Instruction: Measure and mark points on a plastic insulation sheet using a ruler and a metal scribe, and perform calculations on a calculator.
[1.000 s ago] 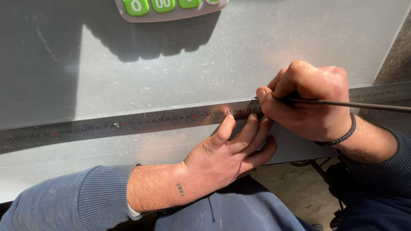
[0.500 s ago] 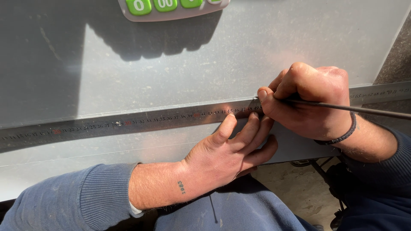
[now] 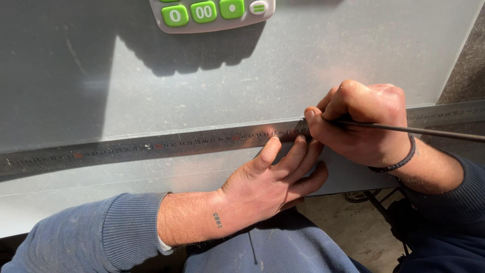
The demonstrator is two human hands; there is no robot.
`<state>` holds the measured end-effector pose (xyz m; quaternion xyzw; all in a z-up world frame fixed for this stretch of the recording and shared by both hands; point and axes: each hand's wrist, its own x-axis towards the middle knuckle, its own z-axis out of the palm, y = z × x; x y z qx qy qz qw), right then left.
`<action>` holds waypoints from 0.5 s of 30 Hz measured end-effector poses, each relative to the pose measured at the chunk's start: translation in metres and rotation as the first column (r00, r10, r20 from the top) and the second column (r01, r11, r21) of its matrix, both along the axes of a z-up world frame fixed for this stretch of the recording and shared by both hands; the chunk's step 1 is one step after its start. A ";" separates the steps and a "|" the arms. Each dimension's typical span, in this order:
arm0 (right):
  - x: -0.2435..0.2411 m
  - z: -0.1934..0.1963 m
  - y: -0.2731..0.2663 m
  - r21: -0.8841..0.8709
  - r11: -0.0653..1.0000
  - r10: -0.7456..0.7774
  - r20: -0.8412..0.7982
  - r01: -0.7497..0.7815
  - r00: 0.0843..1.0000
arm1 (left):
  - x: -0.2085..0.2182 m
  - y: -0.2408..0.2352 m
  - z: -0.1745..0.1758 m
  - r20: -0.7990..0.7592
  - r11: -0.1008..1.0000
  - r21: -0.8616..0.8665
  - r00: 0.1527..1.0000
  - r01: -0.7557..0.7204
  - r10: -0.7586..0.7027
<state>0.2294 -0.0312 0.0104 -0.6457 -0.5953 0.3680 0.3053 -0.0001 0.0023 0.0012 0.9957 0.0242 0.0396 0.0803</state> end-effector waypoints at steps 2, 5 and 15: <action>0.001 0.001 0.001 0.003 1.000 0.004 -0.005 -0.004 1.000 | 0.001 0.002 0.001 -0.004 1.000 0.002 1.000 0.010 -0.010; 0.002 0.001 0.003 0.017 0.999 0.032 0.009 -0.032 0.999 | 0.001 0.002 0.001 -0.004 1.000 0.001 1.000 0.018 -0.018; 0.003 -0.002 -0.001 0.019 0.999 0.042 -0.002 -0.042 0.999 | 0.000 -0.001 -0.001 -0.003 1.000 0.003 1.000 0.001 -0.001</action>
